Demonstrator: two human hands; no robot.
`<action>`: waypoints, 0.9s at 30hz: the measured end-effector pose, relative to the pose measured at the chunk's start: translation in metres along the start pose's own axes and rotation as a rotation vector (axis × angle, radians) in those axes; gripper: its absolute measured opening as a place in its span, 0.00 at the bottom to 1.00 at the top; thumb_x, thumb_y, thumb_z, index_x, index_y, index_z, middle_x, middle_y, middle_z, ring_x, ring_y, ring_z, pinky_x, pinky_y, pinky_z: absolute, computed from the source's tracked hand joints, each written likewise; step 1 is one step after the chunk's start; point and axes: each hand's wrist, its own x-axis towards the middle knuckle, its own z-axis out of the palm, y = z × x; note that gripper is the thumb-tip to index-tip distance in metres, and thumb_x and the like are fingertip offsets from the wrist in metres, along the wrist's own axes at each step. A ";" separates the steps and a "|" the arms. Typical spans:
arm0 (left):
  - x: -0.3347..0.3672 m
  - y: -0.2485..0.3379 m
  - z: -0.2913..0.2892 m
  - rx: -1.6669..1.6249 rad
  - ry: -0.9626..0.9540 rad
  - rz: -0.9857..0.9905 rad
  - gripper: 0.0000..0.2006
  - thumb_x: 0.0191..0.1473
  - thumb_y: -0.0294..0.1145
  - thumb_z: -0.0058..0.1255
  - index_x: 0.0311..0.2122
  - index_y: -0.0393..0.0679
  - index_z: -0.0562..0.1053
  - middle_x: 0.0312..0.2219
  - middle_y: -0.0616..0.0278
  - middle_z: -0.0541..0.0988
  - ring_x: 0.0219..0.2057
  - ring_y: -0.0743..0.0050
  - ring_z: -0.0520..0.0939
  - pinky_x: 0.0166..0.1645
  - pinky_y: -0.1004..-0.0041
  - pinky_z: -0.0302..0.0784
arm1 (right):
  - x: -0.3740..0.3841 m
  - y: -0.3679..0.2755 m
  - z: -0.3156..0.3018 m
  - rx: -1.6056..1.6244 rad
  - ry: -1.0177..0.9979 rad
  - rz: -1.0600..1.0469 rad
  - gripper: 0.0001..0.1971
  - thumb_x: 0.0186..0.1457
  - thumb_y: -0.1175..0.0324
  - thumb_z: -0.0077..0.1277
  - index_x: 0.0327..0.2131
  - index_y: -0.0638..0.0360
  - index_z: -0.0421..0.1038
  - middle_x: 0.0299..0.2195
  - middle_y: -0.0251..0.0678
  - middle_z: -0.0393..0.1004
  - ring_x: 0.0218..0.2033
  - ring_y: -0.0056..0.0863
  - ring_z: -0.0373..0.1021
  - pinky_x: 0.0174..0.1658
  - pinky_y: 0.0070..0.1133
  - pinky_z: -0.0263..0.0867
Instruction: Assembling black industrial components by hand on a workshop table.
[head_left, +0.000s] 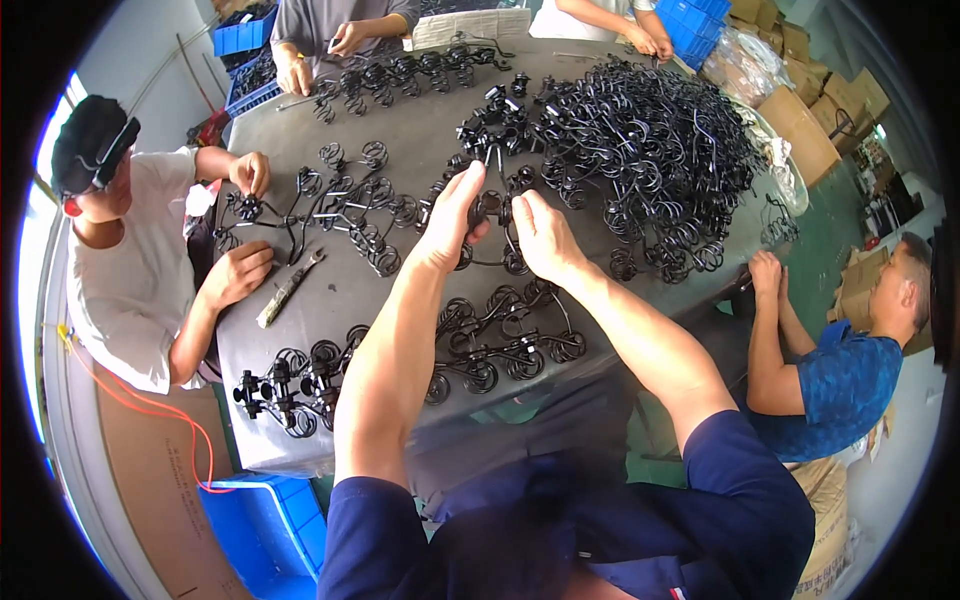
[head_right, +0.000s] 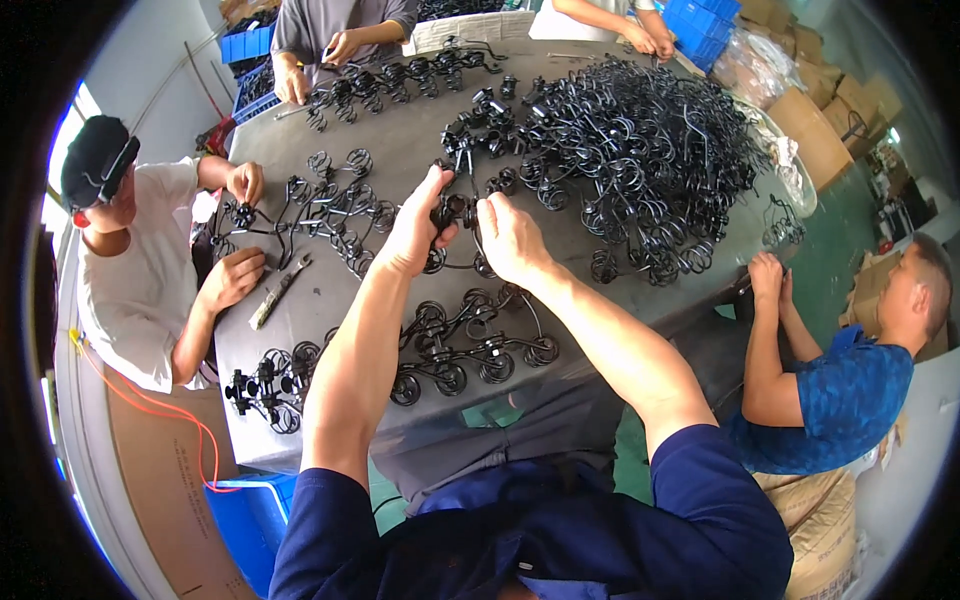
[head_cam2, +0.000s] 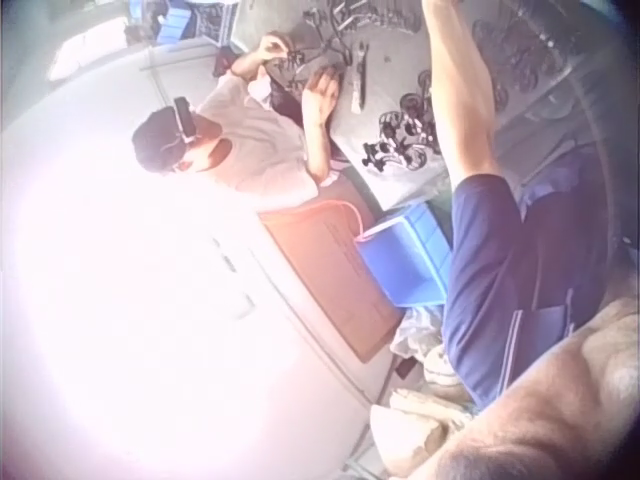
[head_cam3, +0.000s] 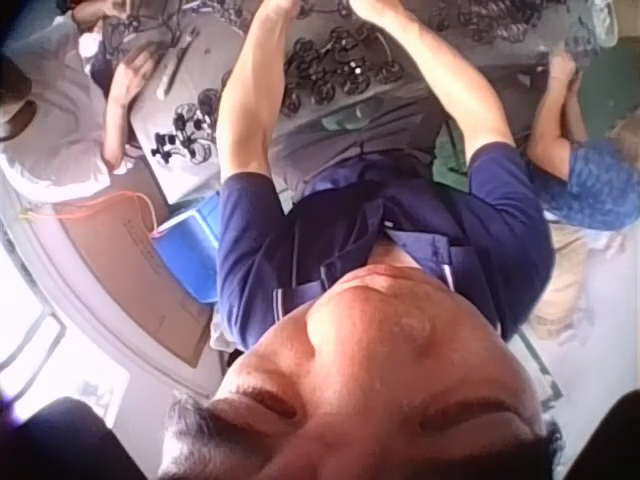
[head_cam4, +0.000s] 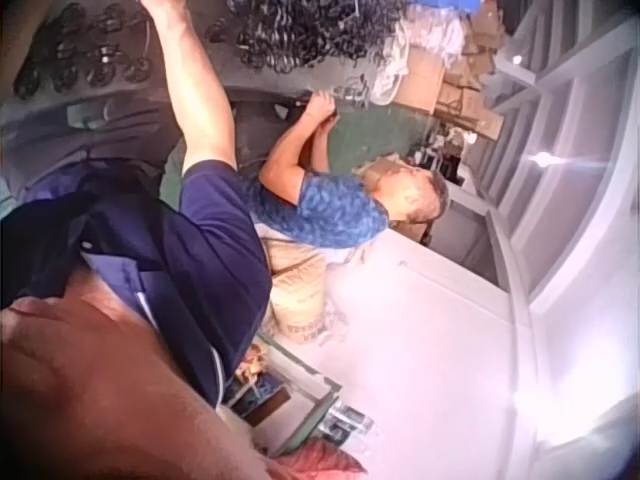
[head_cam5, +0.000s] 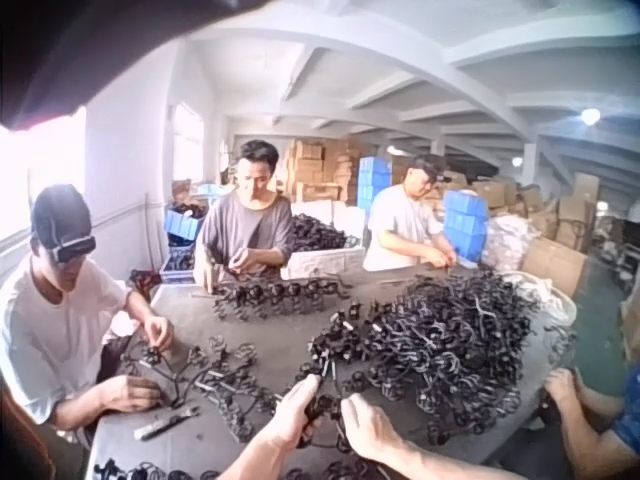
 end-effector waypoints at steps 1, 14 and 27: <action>-0.001 0.000 0.002 0.001 0.000 0.021 0.34 0.58 0.61 0.42 0.59 0.43 0.61 0.28 0.65 0.69 0.18 0.79 0.65 0.22 0.78 0.54 | 0.002 0.004 0.002 0.000 0.010 0.007 0.14 0.65 0.60 0.36 0.34 0.61 0.64 0.25 0.55 0.72 0.28 0.56 0.70 0.30 0.42 0.64; 0.003 -0.003 -0.002 -0.071 0.042 -0.005 0.33 0.55 0.62 0.45 0.54 0.43 0.65 0.25 0.66 0.70 0.16 0.81 0.65 0.19 0.81 0.53 | 0.003 -0.008 -0.021 -0.016 -0.163 0.005 0.17 0.64 0.58 0.40 0.26 0.59 0.66 0.19 0.39 0.70 0.21 0.38 0.70 0.25 0.29 0.65; -0.004 -0.003 0.004 0.019 0.147 0.096 0.37 0.53 0.61 0.50 0.58 0.40 0.64 0.40 0.61 0.74 0.22 0.84 0.63 0.25 0.83 0.61 | 0.019 -0.005 -0.003 0.086 -0.056 0.000 0.22 0.65 0.56 0.34 0.27 0.64 0.67 0.20 0.50 0.71 0.24 0.48 0.70 0.29 0.36 0.64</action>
